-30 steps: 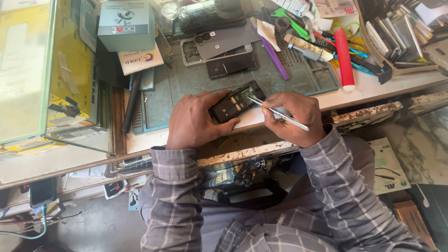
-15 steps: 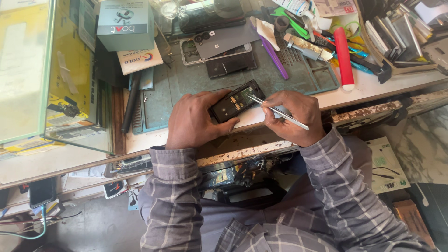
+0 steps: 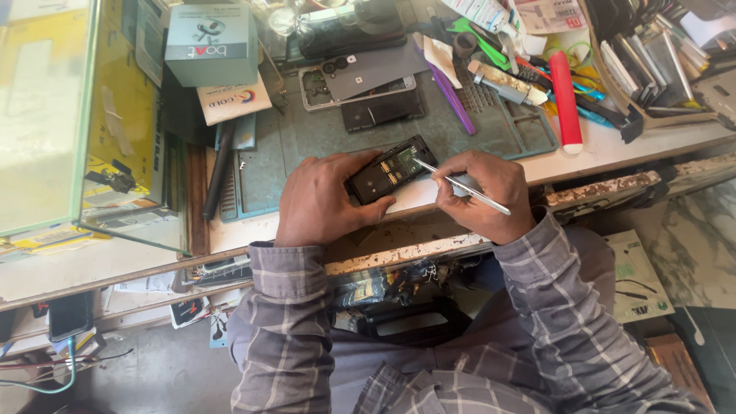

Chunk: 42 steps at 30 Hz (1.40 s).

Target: The person uses a metal spudger to carefully pry and adjust components on a disassembled mobile phone motherboard. The person holds the phone steady with one hand while manipulating the tool with the other, working on the internal circuitry.

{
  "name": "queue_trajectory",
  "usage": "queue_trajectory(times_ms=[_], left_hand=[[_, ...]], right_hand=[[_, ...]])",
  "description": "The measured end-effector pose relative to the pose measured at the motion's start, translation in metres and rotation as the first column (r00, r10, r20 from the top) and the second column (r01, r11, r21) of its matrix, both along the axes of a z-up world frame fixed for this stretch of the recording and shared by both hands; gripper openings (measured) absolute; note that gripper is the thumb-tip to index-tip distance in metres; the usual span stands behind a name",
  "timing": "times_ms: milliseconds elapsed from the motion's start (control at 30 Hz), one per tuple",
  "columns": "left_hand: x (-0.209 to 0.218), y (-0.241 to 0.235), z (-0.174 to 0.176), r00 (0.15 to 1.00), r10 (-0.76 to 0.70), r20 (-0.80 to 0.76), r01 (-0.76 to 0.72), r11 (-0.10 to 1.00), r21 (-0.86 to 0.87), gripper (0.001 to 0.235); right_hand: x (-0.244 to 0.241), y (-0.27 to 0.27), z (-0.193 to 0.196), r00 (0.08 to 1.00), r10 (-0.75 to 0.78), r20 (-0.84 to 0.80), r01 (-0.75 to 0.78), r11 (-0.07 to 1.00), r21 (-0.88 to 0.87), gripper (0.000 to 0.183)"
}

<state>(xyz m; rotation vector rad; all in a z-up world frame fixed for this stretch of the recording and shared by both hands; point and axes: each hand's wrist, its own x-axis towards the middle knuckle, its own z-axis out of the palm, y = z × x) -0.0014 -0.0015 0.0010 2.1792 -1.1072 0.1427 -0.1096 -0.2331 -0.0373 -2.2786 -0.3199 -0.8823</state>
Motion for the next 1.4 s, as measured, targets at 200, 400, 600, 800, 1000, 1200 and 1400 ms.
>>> queue_trajectory(times_ms=[200, 400, 600, 800, 1000, 1200, 1400], left_hand=[[0.003, 0.001, -0.004, 1.0, -0.027, 0.009, 0.028, 0.999, -0.024, 0.06], [0.003, 0.002, -0.017, 0.979, 0.108, 0.171, -0.093, 0.991, -0.097, 0.066], [0.007, 0.003, -0.026, 0.993, 0.104, 0.051, -0.101, 0.993, -0.055, 0.065], [0.005, 0.004, -0.029, 0.984, 0.132, 0.119, -0.119, 0.987, -0.112, 0.061], [0.002, 0.005, -0.019, 0.993, 0.116, 0.012, -0.117, 0.991, 0.068, 0.059], [0.002, 0.003, -0.023, 0.988, 0.154, 0.01, -0.155, 0.987, 0.043, 0.059], [0.016, -0.007, -0.04, 0.986, 0.165, 0.014, -0.166, 0.982, 0.091, 0.067]], right_hand=[[0.0, -0.001, -0.002, 1.0, 0.016, 0.008, -0.016, 1.0, 0.003, 0.012], [-0.003, 0.0, 0.002, 0.998, 0.042, -0.043, -0.041, 0.999, 0.021, 0.015], [-0.005, -0.008, -0.017, 0.996, -0.019, -0.09, 0.017, 1.0, -0.024, 0.016], [-0.005, -0.017, -0.033, 0.993, -0.047, -0.104, 0.044, 0.998, -0.035, 0.016], [0.025, -0.044, -0.047, 0.732, 0.354, -0.582, -0.332, 0.931, 0.15, 0.017], [0.006, -0.045, -0.097, 0.98, 0.121, -0.156, -0.092, 0.979, 0.182, 0.025], [0.024, -0.005, -0.07, 0.967, 0.214, -0.135, -0.191, 0.967, 0.166, 0.021]])
